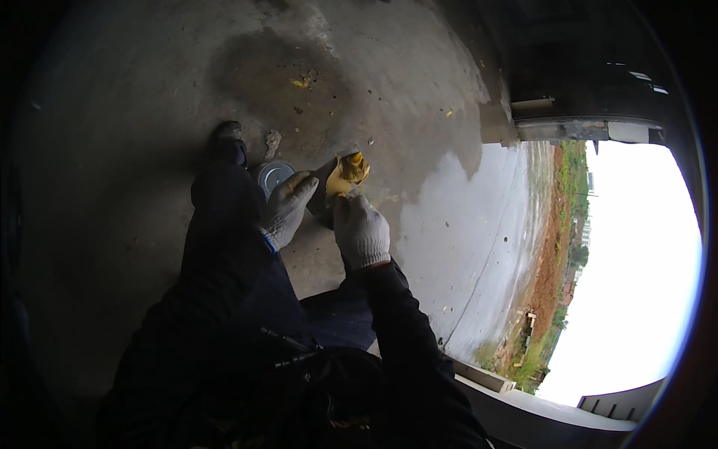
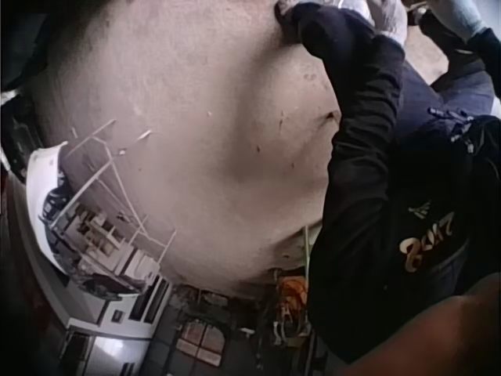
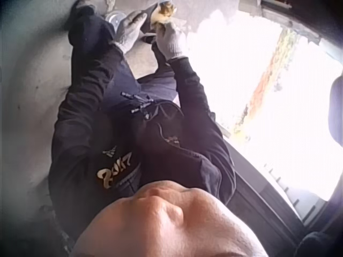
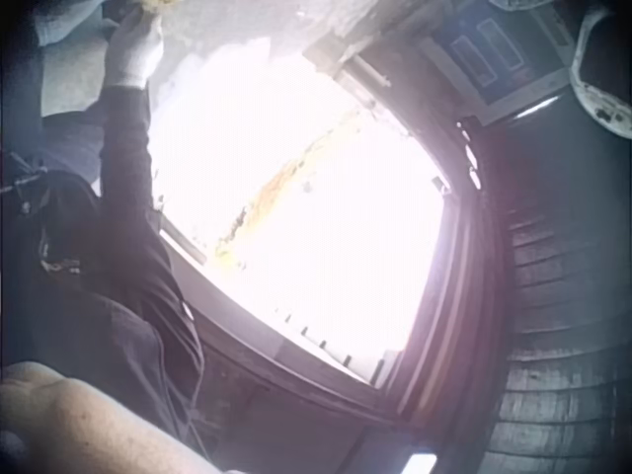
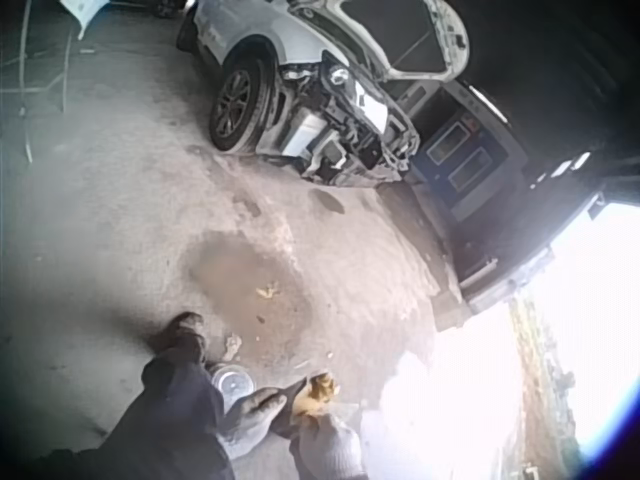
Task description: The person scoops yellow body filler from a can onto a metal spreader and applies it to a damaged area on the side of a white car. They smooth the filler over the panel using the spreader and a sanding block.
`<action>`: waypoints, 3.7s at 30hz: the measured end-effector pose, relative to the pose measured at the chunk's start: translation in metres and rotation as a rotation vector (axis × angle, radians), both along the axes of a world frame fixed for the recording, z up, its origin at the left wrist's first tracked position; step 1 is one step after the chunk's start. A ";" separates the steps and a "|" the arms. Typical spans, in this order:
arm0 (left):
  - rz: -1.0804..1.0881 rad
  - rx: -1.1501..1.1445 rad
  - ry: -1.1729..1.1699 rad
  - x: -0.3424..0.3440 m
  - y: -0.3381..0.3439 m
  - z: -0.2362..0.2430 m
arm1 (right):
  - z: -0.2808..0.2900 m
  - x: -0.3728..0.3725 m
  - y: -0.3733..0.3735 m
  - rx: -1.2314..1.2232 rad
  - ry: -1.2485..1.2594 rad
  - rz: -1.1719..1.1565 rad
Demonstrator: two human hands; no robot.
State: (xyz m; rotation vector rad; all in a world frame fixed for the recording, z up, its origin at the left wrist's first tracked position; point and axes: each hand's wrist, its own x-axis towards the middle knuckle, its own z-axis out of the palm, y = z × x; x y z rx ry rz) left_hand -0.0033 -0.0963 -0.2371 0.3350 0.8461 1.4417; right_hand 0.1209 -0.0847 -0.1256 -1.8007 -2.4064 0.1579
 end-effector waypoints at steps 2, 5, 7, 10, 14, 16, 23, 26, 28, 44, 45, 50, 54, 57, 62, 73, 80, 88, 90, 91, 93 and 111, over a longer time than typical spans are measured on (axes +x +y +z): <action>0.017 0.006 -0.001 0.000 0.001 -0.001 | 0.007 0.002 -0.001 -0.022 -0.065 0.005; 0.035 -0.016 0.018 -0.005 0.000 0.011 | 0.012 0.012 0.006 0.131 -0.271 0.411; 0.053 -0.063 0.225 -0.011 -0.001 0.013 | 0.014 0.017 0.006 -0.072 0.145 0.216; 0.107 -0.084 0.432 -0.036 -0.002 0.032 | 0.008 0.025 0.010 -0.341 0.766 -0.095; 0.128 -0.165 0.472 -0.072 0.012 0.028 | -0.143 0.100 0.033 -0.435 1.097 -0.317; 0.176 -0.123 0.423 -0.084 0.008 0.021 | -0.199 0.094 0.047 -0.639 1.139 -0.567; 0.268 -0.248 0.053 -0.115 0.002 0.007 | -0.363 0.052 0.056 -0.787 0.660 -0.601; 0.230 -0.241 -0.113 -0.112 0.015 0.040 | -0.391 0.044 0.048 -0.733 0.541 -0.577; 0.185 -0.139 -0.180 -0.108 0.015 0.034 | -0.379 0.040 0.052 -0.737 0.548 -0.533; -0.028 0.231 -0.077 -0.061 -0.016 0.123 | 0.041 0.025 -0.010 -0.112 1.764 -0.286; -0.023 0.221 -0.081 -0.063 -0.020 0.125 | 0.049 0.035 -0.011 -0.088 1.752 -0.300; -0.004 0.338 0.288 -0.071 -0.027 0.133 | 0.077 0.040 -0.014 0.070 1.543 -0.138; -0.012 0.433 0.561 -0.077 -0.027 0.142 | 0.084 0.017 -0.012 0.226 1.338 0.092; 0.022 0.394 0.581 -0.055 -0.038 0.165 | 0.086 0.009 -0.034 0.398 1.035 0.180; 0.037 0.305 0.469 -0.033 -0.042 0.194 | 0.067 0.002 -0.056 0.546 0.953 0.235; 0.090 0.511 1.040 -0.031 -0.036 0.213 | 0.063 0.038 -0.057 0.273 1.528 0.003; 0.030 0.582 1.077 -0.006 -0.050 0.214 | 0.085 0.037 -0.047 0.407 1.317 0.138; 0.008 0.538 1.003 -0.001 -0.037 0.224 | 0.061 0.028 -0.067 0.420 1.076 0.178; 0.039 0.498 0.916 -0.007 -0.031 0.222 | 0.061 0.032 -0.068 0.297 1.087 0.193; 0.045 0.410 0.776 -0.010 -0.030 0.225 | 0.061 0.036 -0.069 0.236 1.090 0.200; 0.029 0.461 0.483 -0.022 -0.025 0.214 | 0.074 0.053 -0.065 0.112 1.311 0.129; -0.093 0.558 -0.039 -0.053 -0.030 0.197 | 0.109 0.055 -0.052 0.317 1.163 0.171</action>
